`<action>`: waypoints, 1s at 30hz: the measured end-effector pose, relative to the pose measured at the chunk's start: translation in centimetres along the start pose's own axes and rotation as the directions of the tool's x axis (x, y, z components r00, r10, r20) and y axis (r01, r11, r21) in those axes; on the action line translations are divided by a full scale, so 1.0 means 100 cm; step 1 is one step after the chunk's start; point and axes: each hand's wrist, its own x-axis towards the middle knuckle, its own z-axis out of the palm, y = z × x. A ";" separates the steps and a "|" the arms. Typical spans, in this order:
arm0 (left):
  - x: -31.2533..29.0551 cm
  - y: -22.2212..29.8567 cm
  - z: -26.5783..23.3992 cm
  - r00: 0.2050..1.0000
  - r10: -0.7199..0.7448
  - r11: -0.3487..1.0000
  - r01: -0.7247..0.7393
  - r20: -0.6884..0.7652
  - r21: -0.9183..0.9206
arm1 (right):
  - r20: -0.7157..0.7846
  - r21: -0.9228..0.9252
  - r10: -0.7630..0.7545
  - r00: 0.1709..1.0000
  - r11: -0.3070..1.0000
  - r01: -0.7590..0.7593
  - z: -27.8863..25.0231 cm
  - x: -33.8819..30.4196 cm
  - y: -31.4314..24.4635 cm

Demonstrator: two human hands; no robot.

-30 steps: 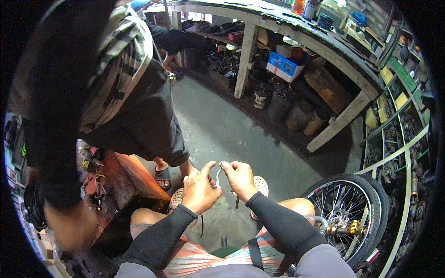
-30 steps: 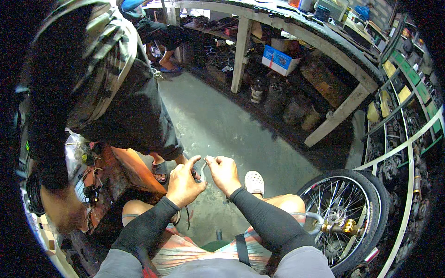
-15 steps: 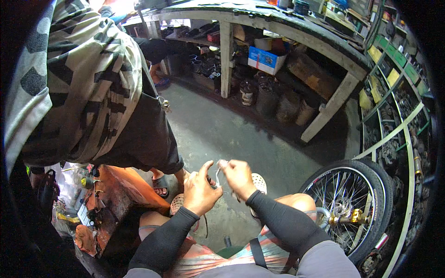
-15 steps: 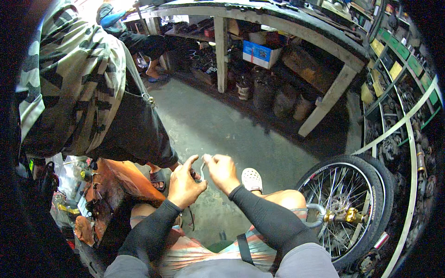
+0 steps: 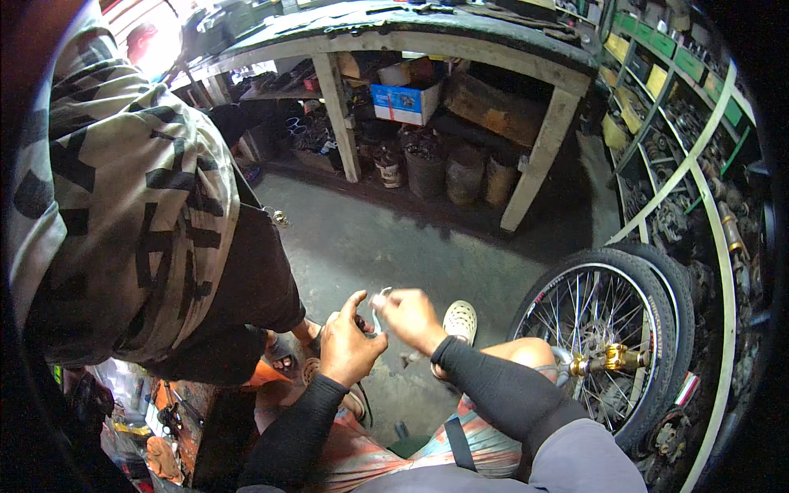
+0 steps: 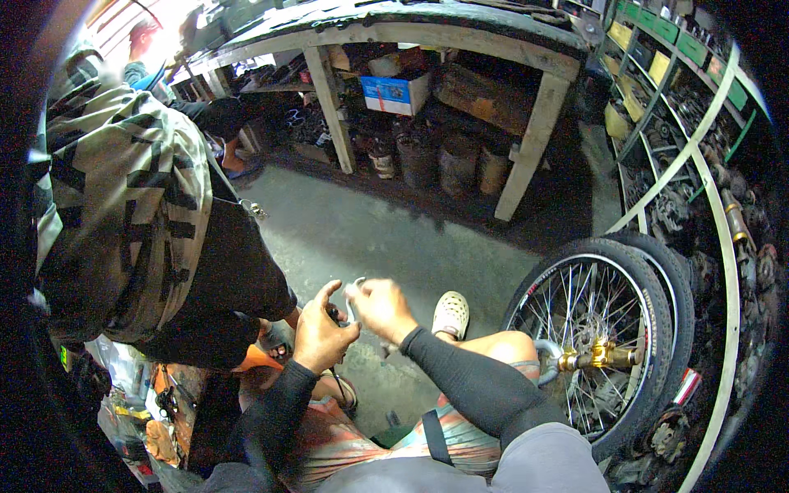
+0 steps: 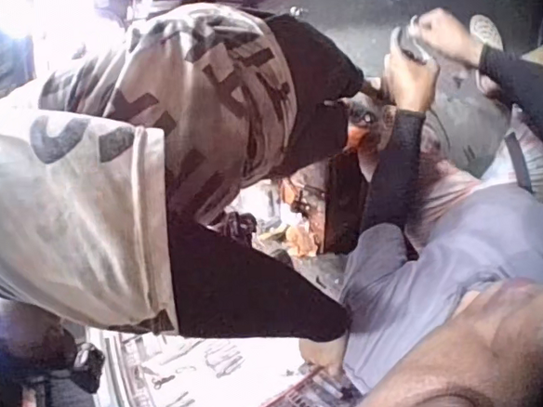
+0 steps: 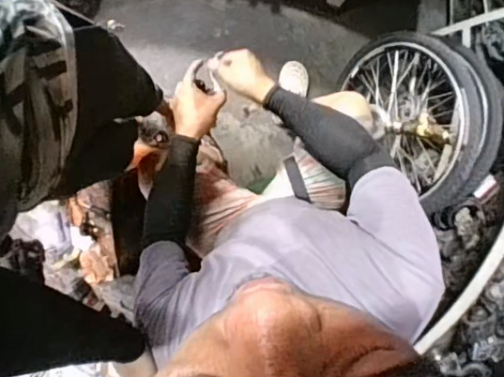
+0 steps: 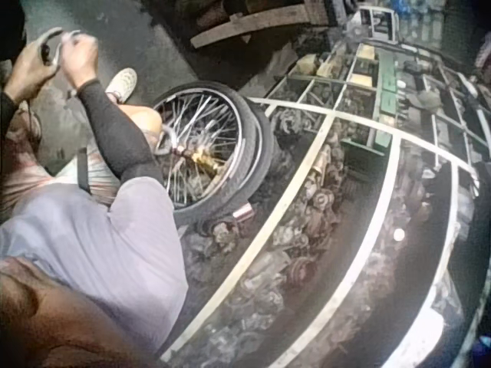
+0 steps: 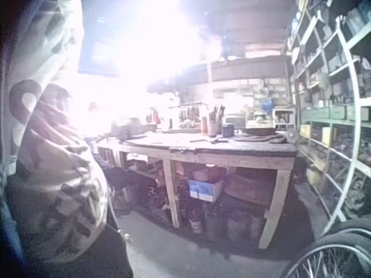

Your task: The person sits in a workshop and cleans a bicycle brake lever with a cloth, then inserts and adjusts a brake cable. They repeatedly test the lever and cable tension while seated.

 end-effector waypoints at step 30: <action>0.017 0.064 0.052 0.942 0.307 0.916 -0.254 -0.135 0.312 | -0.187 0.121 -0.065 0.980 0.989 0.089 -0.047 -0.020 0.026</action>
